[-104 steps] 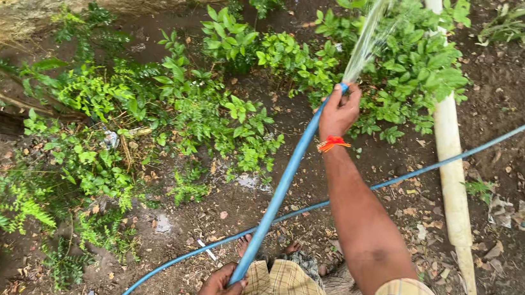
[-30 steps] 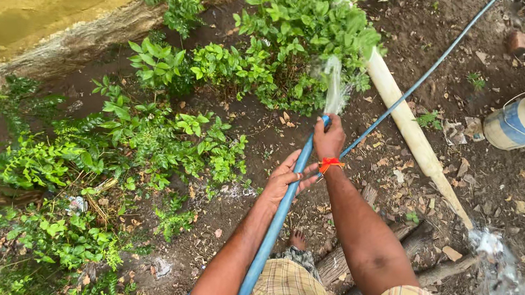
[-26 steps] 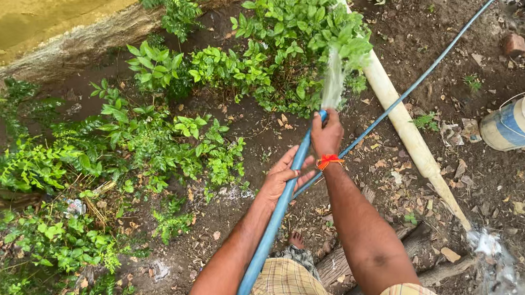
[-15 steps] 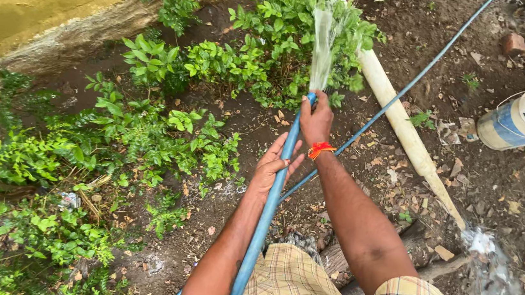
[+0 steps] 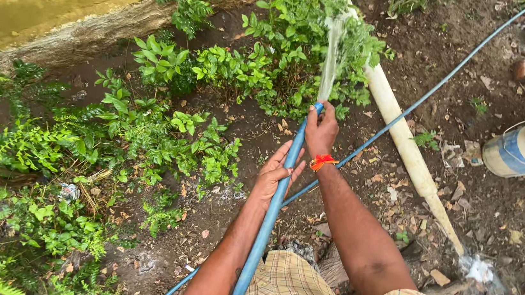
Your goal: The person waters plants in a garden using a hose, moving the hose to direct water toward different bushes and soil before briefly washing their hands under the water flow.
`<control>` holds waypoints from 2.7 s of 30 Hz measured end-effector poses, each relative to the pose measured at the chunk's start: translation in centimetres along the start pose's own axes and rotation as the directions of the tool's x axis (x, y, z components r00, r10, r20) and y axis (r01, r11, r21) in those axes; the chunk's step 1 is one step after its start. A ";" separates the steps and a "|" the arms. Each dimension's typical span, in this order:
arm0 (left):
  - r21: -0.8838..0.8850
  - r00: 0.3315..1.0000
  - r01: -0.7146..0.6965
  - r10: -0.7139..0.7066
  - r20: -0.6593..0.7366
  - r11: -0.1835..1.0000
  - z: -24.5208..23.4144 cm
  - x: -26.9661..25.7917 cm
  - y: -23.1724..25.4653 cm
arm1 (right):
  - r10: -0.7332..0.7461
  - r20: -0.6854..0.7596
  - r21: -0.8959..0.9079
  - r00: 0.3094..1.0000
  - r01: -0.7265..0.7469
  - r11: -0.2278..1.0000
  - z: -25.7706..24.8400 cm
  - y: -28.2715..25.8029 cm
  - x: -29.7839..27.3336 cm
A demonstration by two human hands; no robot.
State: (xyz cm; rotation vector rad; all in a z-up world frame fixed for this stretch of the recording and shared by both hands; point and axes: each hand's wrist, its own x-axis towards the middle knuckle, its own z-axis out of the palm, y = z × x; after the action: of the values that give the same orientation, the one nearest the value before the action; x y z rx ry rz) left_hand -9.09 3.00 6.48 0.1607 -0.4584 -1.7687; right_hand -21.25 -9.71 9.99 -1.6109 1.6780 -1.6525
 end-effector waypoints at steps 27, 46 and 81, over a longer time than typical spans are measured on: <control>0.001 0.991 -0.108 0.107 -0.075 0.994 2.0 1.2 1.0 | -0.014 0.122 0.160 0.992 -0.006 0.987 3.1 -0.2 2.2; 0.003 0.973 -0.142 0.140 -0.181 0.990 -0.1 -0.7 2.6 | 0.035 0.152 0.060 0.988 -0.044 0.997 6.6 -0.9 -0.7; -0.058 0.956 -0.112 0.092 -0.279 0.992 -12.1 -11.1 8.2 | -0.002 0.291 -0.139 0.957 0.045 0.989 14.9 -0.5 -13.4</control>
State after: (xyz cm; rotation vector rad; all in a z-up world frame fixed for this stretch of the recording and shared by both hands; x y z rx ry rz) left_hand 5.32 9.48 -2.85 0.3217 -0.1956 -1.6283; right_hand -4.49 -6.19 -0.41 -1.8439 1.6606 -1.2525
